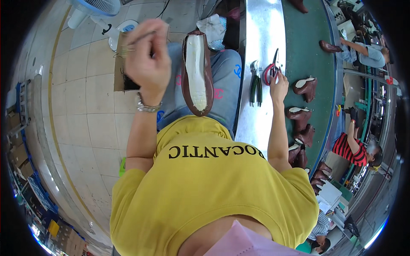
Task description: Trimming excess material and refining the upper of a shoe while it is on a last.
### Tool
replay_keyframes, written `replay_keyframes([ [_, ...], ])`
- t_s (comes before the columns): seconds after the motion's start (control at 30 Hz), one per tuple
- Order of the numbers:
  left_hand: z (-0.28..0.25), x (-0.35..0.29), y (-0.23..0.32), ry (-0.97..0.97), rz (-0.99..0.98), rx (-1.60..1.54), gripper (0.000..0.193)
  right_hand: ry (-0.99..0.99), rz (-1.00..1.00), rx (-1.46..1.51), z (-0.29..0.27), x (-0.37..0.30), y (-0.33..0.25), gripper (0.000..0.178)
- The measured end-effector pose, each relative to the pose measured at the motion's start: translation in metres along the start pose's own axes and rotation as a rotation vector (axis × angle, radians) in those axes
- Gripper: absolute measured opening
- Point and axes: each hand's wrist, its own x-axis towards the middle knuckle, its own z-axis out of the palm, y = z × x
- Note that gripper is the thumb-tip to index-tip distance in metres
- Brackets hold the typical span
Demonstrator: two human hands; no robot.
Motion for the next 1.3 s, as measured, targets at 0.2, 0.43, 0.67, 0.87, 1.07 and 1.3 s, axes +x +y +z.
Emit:
replay_keyframes([
  [0.2,-0.018,0.009,-0.095,-0.141,-0.056,0.127,0.026,0.027,-0.036,0.014,0.006,-0.049,-0.089,0.047],
  [0.43,-0.014,-0.071,-0.103,-0.644,-0.593,0.098,0.05,-0.314,0.313,0.617,-0.006,-0.032,-0.071,0.046],
  [0.67,-0.024,-0.1,-0.014,-0.886,-0.423,0.191,0.043,-1.046,-0.105,0.789,-0.124,0.014,-0.188,0.068],
  [0.87,-0.023,-0.103,-0.014,-0.903,-0.369,0.196,0.033,-1.033,-0.803,-0.013,-0.149,0.025,-0.28,0.063],
  [1.07,-0.033,-0.086,-0.027,-0.914,-1.295,-0.589,0.045,-1.049,-0.61,0.197,-0.136,0.014,-0.264,0.062],
  [1.3,0.014,-0.105,-0.037,-0.493,-1.668,-1.364,0.077,-1.042,-0.711,0.09,-0.157,0.03,-0.274,0.062],
])
